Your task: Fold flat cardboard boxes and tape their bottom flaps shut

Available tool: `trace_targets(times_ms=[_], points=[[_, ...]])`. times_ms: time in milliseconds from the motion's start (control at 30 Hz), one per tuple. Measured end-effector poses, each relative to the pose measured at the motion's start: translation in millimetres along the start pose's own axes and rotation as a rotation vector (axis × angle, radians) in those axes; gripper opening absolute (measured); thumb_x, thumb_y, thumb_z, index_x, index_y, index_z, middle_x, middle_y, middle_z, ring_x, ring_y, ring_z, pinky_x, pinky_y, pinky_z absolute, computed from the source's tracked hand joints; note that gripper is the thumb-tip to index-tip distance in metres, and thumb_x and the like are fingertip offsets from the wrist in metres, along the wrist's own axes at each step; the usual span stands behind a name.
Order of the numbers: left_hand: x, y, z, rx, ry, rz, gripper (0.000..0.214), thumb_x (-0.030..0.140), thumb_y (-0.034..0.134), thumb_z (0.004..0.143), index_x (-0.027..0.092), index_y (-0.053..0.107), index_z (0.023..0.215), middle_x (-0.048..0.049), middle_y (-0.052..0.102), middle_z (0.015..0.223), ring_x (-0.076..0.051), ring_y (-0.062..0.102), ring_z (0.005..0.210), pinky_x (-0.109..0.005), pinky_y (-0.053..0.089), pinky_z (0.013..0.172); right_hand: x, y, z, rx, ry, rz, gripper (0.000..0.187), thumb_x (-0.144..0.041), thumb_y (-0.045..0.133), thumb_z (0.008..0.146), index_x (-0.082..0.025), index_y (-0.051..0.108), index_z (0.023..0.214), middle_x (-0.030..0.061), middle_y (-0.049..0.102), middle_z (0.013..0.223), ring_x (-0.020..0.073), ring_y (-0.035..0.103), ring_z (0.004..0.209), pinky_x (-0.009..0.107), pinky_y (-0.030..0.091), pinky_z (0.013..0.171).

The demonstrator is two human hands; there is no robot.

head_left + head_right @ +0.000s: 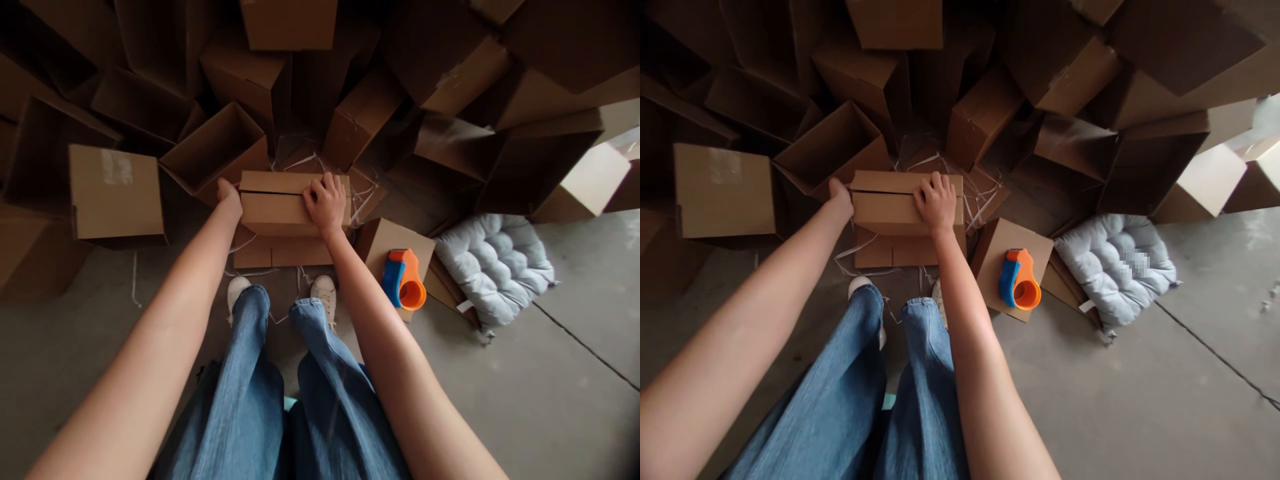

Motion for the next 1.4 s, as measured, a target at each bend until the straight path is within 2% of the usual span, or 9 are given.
trace_targets(times_ms=[100, 200, 300, 400, 533, 700, 833, 1067, 1400], points=[[15, 2.5, -11, -0.048, -0.094, -0.163, 0.079, 0.042, 0.001, 0.104, 0.011, 0.069, 0.128, -0.0172, 0.074, 0.119, -0.025, 0.073, 0.101, -0.038, 0.06, 0.087, -1, -2, 0, -0.009, -0.001, 0.009, 0.03, -0.026, 0.037, 0.104, -0.019, 0.066, 0.098, 0.0141, 0.062, 0.113, 0.0286, 0.054, 0.112, 0.043, 0.043, 0.094], [37, -3.8, -28, 0.065, 0.044, 0.059, 0.061, 0.049, 0.024, 0.104, 0.014, 0.07, 0.124, -0.0195, 0.07, 0.128, -0.032, 0.066, 0.121, -0.042, 0.055, 0.099, -1, -2, 0, -0.004, 0.0, 0.015, 0.032, -0.028, 0.036, 0.104, -0.019, 0.065, 0.098, 0.0144, 0.062, 0.113, 0.0289, 0.054, 0.113, 0.044, 0.043, 0.094], [55, -0.1, -53, 0.163, 0.248, 0.358, 0.047, 0.042, 0.043, 0.099, 0.013, 0.066, 0.128, -0.0227, 0.065, 0.136, -0.036, 0.063, 0.126, -0.045, 0.051, 0.103, 0, -2, 0, 0.019, 0.004, 0.025, 0.031, -0.029, 0.036, 0.105, -0.018, 0.065, 0.1, 0.0145, 0.062, 0.113, 0.0296, 0.054, 0.113, 0.045, 0.044, 0.095], [59, 4.0, -73, 0.246, 0.342, 0.528, 0.043, 0.034, 0.041, 0.099, 0.015, 0.062, 0.131, -0.0232, 0.065, 0.134, -0.036, 0.065, 0.123, -0.045, 0.052, 0.099, 1, -1, 1, 0.035, 0.02, 0.039, 0.031, -0.029, 0.036, 0.104, -0.017, 0.064, 0.105, 0.0158, 0.061, 0.114, 0.0306, 0.054, 0.114, 0.047, 0.044, 0.096], [60, 4.5, -81, 0.281, 0.347, 0.594, 0.043, 0.031, 0.037, 0.101, 0.013, 0.061, 0.132, -0.0252, 0.068, 0.127, -0.037, 0.067, 0.119, -0.046, 0.053, 0.095, 4, 1, 2, 0.035, 0.06, 0.059, 0.036, -0.031, 0.033, 0.105, -0.013, 0.062, 0.116, 0.0188, 0.06, 0.121, 0.0326, 0.054, 0.12, 0.052, 0.043, 0.102], [65, 5.6, -81, 0.247, 0.329, 0.651, 0.044, 0.033, 0.037, 0.102, 0.011, 0.06, 0.132, -0.026, 0.07, 0.125, -0.037, 0.063, 0.125, -0.049, 0.051, 0.1, 4, 0, 4, 0.05, 0.032, 0.147, 0.044, -0.034, 0.028, 0.105, -0.015, 0.059, 0.13, 0.0189, 0.06, 0.134, 0.0314, 0.052, 0.131, 0.056, 0.036, 0.116], [67, 7.1, -80, 0.218, 0.302, 0.687, 0.045, 0.034, 0.037, 0.102, 0.009, 0.058, 0.133, -0.0266, 0.069, 0.129, -0.037, 0.062, 0.127, -0.051, 0.049, 0.102, 4, 2, 5, 0.05, 0.011, 0.182, 0.053, -0.04, 0.027, 0.105, -0.015, 0.051, 0.146, 0.0171, 0.056, 0.148, 0.0304, 0.042, 0.147, 0.058, 0.025, 0.125], [70, 11.9, -65, 0.082, 0.198, 0.747, 0.05, 0.035, 0.035, 0.103, 0.005, 0.053, 0.139, -0.0295, 0.063, 0.138, -0.036, 0.06, 0.132, -0.047, 0.049, 0.103, 2, 3, 7, -0.008, 0.021, 0.148, 0.063, -0.045, 0.027, 0.105, -0.011, 0.039, 0.157, 0.0175, 0.046, 0.159, 0.0296, 0.029, 0.156, 0.058, 0.016, 0.129], [74, 14.7, -56, -0.087, 0.05, 0.8, 0.06, 0.04, 0.03, 0.104, 0.007, 0.045, 0.151, -0.0292, 0.056, 0.148, -0.038, 0.056, 0.137, -0.053, 0.053, 0.098, -11, -9, 1, 0.027, -0.129, 0.141, 0.064, -0.043, 0.024, 0.105, -0.018, 0.026, 0.164, 0.009, 0.033, 0.169, 0.0263, 0.017, 0.161, 0.06, 0.003, 0.13]])
Point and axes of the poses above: each hand's wrist, its own z-axis towards the middle knuckle, its own y-axis out of the palm, x = y × z, the point moved 8 cm from there along z, towards the middle knuckle
